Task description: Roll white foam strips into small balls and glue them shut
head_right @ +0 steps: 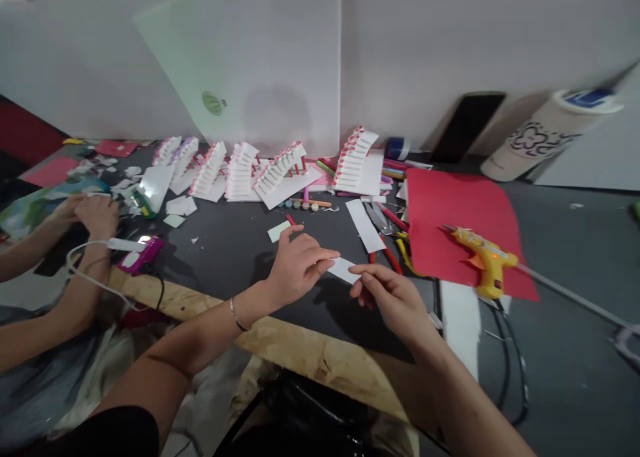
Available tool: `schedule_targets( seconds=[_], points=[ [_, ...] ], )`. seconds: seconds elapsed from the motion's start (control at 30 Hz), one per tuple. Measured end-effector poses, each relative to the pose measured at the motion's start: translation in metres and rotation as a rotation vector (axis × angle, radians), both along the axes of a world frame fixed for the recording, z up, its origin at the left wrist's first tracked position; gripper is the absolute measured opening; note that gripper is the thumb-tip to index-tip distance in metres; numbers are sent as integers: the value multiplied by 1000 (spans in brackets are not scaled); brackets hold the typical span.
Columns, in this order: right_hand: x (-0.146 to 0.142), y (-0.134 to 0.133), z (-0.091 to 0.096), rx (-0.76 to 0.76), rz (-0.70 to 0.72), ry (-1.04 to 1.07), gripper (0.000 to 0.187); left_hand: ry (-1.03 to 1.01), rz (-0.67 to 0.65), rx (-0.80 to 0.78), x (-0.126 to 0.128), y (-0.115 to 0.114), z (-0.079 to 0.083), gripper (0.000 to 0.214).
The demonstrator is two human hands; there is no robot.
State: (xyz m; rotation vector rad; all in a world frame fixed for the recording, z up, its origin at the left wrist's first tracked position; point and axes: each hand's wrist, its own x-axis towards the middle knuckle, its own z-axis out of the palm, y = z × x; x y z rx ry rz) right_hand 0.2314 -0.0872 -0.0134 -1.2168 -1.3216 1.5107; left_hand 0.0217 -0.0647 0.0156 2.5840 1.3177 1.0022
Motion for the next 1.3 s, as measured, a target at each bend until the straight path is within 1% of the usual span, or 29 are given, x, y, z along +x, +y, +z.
schedule_targets(
  seconds=[0.07, 0.17, 0.27, 0.37, 0.47, 0.53, 0.6, 0.63, 0.67, 0.73, 0.77, 0.83, 0.9, 0.97, 1.03, 1.1, 1.17, 1.3],
  points=[
    [0, 2, -3, -46, 11, 57, 44, -14, -25, 1, 8, 2, -1, 31],
    [1, 3, -5, -45, 28, 96, 42, -18, -70, 17, 16, 4, -7, 28],
    [-2, 3, -4, -36, 54, 87, 41, -23, -91, 63, 21, 4, -14, 26],
    [-4, 3, -3, -6, 68, 55, 41, -13, -54, 52, 21, 5, -21, 33],
    [-1, 3, -3, 88, 16, -10, 38, -27, 56, 7, 13, 12, -25, 36],
    [3, 5, -5, 202, -36, -172, 33, 3, 151, -5, 4, 18, -26, 37],
    [6, 7, -8, 371, -34, -432, 30, 104, 192, -19, -5, 24, -25, 39],
    [7, 8, -10, 468, -15, -570, 29, 151, 192, -27, -8, 26, -24, 38],
    [6, 8, -13, 560, 10, -698, 26, 188, 174, -40, -10, 27, -24, 35],
    [4, 10, -19, 698, 37, -910, 19, 239, 109, -63, -11, 28, -26, 22],
    [2, 10, -22, 734, 37, -999, 19, 270, 65, -71, -9, 28, -28, 16],
    [-1, 10, -26, 765, 29, -1145, 23, 365, -26, -81, -5, 26, -32, 21],
    [-3, 9, -28, 774, 16, -1236, 21, 466, -75, -85, 0, 25, -37, 24],
    [-3, 9, -28, 781, 20, -1265, 14, 520, -78, -100, 3, 24, -39, 25],
    [-2, 10, -27, 787, 44, -1234, 10, 520, -66, -119, 4, 24, -40, 27],
    [0, 11, -25, 795, 73, -1166, 9, 473, -66, -126, 3, 25, -39, 25],
    [0, 12, -23, 800, 78, -1084, 8, 404, -88, -118, 2, 25, -37, 18],
    [0, 13, -17, 820, 46, -980, 13, 324, -147, -110, 1, 26, -37, 8]
  ],
)
